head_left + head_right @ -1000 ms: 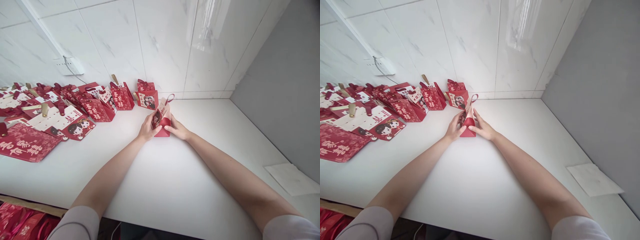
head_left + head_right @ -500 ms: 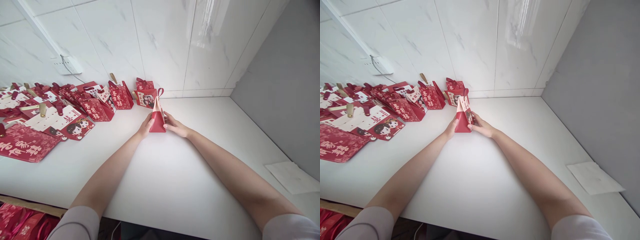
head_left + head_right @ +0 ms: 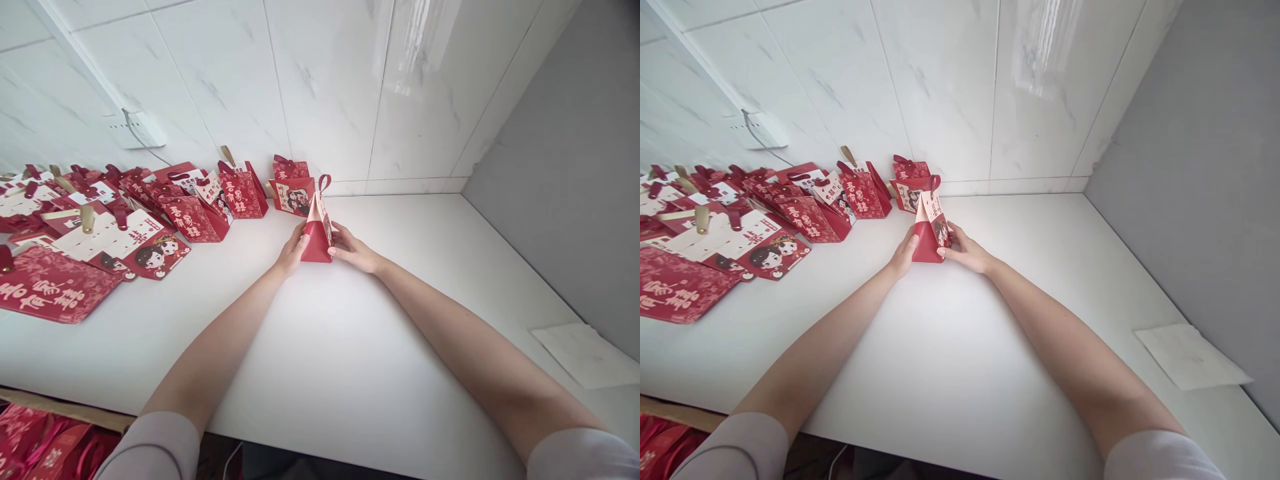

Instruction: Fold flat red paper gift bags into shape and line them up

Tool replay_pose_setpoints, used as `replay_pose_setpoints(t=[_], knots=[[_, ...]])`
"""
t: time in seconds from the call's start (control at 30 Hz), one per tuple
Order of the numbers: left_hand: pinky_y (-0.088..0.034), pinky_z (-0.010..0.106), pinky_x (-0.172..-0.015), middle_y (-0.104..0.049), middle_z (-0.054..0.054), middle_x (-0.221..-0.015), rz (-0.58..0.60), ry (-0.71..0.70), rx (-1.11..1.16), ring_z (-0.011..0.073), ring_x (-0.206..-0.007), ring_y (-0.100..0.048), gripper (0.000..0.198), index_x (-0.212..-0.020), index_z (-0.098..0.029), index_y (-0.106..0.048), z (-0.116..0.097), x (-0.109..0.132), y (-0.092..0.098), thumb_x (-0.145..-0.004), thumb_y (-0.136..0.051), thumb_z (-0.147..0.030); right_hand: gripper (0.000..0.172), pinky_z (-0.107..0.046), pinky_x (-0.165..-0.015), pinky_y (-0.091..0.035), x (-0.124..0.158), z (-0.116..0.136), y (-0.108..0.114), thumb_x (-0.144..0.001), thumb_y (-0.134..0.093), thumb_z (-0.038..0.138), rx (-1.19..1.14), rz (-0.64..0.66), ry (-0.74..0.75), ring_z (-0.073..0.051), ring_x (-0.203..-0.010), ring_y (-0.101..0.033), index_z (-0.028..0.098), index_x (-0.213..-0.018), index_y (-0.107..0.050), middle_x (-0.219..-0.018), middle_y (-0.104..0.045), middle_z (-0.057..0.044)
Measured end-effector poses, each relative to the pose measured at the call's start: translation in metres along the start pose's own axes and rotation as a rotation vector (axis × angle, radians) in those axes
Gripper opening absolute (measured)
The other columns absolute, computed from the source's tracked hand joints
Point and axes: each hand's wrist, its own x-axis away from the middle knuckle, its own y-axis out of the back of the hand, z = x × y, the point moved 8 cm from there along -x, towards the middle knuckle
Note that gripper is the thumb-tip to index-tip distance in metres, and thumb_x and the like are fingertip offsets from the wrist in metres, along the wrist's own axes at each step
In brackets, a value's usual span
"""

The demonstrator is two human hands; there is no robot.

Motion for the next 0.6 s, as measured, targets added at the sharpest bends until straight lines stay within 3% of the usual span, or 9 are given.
replay_pose_setpoints(t=[0.1,0.2,0.27,0.37,0.47,0.6], knots=[[-0.046,0.039,-0.108,-0.058,0.008,-0.143,-0.168,-0.003,-0.044,0.0276,-0.129,-0.058,0.065,-0.148,-0.027,-0.042,-0.003,0.001,0.017,-0.095,-0.046,-0.064,0.091,-0.048,-0.110,-0.044,-0.004,-0.008,0.015,-0.075,-0.074,0.066,-0.095,-0.156,-0.032,-0.028,-0.118,-0.063,0.024,-0.148,-0.039,-0.128,-0.066,-0.012],[-0.050,0.039,-0.100,-0.050,0.011,-0.147,-0.319,-0.081,-0.115,0.0266,-0.123,-0.060,0.069,-0.151,-0.031,-0.031,-0.011,0.003,0.029,-0.093,-0.055,-0.060,0.055,-0.043,-0.101,-0.048,-0.006,-0.010,0.023,-0.075,-0.074,0.066,-0.154,-0.209,-0.036,-0.024,-0.098,-0.068,0.022,-0.108,-0.065,-0.098,-0.074,-0.005],[-0.050,0.040,-0.100,-0.042,0.014,-0.150,-0.401,-0.197,-0.191,0.0258,-0.122,-0.059,0.065,-0.144,-0.030,-0.033,-0.023,0.006,0.033,-0.090,-0.062,-0.053,0.044,-0.040,-0.097,-0.049,-0.006,-0.008,0.025,-0.073,-0.078,0.061,-0.162,-0.205,-0.029,-0.022,-0.094,-0.068,0.022,-0.088,-0.066,-0.095,-0.074,-0.004],[-0.048,0.042,-0.102,-0.043,0.015,-0.144,-0.487,-0.369,-0.341,0.0248,-0.121,-0.058,0.037,-0.119,-0.024,-0.045,-0.041,0.014,0.030,-0.090,-0.064,-0.040,0.038,-0.037,-0.091,-0.051,-0.004,-0.007,0.027,-0.072,-0.081,0.055,-0.209,-0.218,-0.023,-0.020,-0.090,-0.067,0.022,-0.081,-0.064,-0.097,-0.074,-0.002],[-0.048,0.041,-0.099,-0.053,0.014,-0.130,-0.419,-0.424,-0.500,0.0263,-0.119,-0.058,0.016,-0.099,-0.022,-0.052,-0.049,0.016,0.018,-0.087,-0.062,-0.023,0.037,-0.036,-0.088,-0.052,-0.002,-0.007,0.030,-0.073,-0.081,0.054,-0.275,-0.233,-0.037,-0.020,-0.087,-0.068,0.022,-0.078,-0.063,-0.092,-0.075,-0.001],[-0.050,0.038,-0.092,-0.064,0.010,-0.118,-0.167,-0.288,-0.454,0.0257,-0.109,-0.062,0.029,-0.113,-0.020,-0.060,-0.032,0.009,0.003,-0.085,-0.055,-0.017,0.039,-0.038,-0.090,-0.053,-0.001,-0.007,0.028,-0.074,-0.079,0.057,-0.351,-0.184,-0.080,-0.022,-0.090,-0.069,0.022,-0.086,-0.068,-0.093,-0.076,-0.003]])
